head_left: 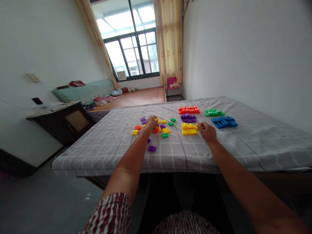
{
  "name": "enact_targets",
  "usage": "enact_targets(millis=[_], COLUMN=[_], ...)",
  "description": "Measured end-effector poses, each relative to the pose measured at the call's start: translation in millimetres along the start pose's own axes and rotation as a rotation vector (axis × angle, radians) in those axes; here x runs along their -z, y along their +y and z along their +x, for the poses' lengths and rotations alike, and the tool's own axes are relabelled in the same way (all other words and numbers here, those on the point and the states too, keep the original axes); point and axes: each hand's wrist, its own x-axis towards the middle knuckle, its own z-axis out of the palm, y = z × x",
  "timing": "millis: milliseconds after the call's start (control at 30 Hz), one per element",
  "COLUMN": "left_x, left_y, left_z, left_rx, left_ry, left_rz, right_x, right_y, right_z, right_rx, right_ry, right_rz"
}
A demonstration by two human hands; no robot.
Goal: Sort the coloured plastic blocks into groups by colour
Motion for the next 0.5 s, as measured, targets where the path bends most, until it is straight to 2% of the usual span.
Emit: enact_targets(millis=[67, 133, 233, 400, 500], left_x=[2.2, 1.2, -1.9, -3.8, -4.5], left_y=[-15.9, -22.9, -22.5, -18.0, -19.8], left_z=[13.2, 22.1, 32.5, 49.2, 55.7], left_rx=[0.053, 0.060, 0.050, 0.048, -0.005], left_ry=[-0.034, -0.053, -0.074, -0.190, -0.158], left_rz=[0.008, 0.005, 0.001, -0.037, -0.100], right_x=[-0.7, -1.1, -1.6, -2.7, -3.6], right_y=[0.8, 1.9, 3.5, 3.5, 2.8], right_z=[0.4, 1.0, 1.7, 2.2, 2.8], right_rx=[0.016, 0.034, 0.041, 0.047, 0.059], right_ry=[0.014, 0.029, 0.048, 0.043, 0.037], right_rz=[0.002, -0.003, 0.002, 0.012, 0.021])
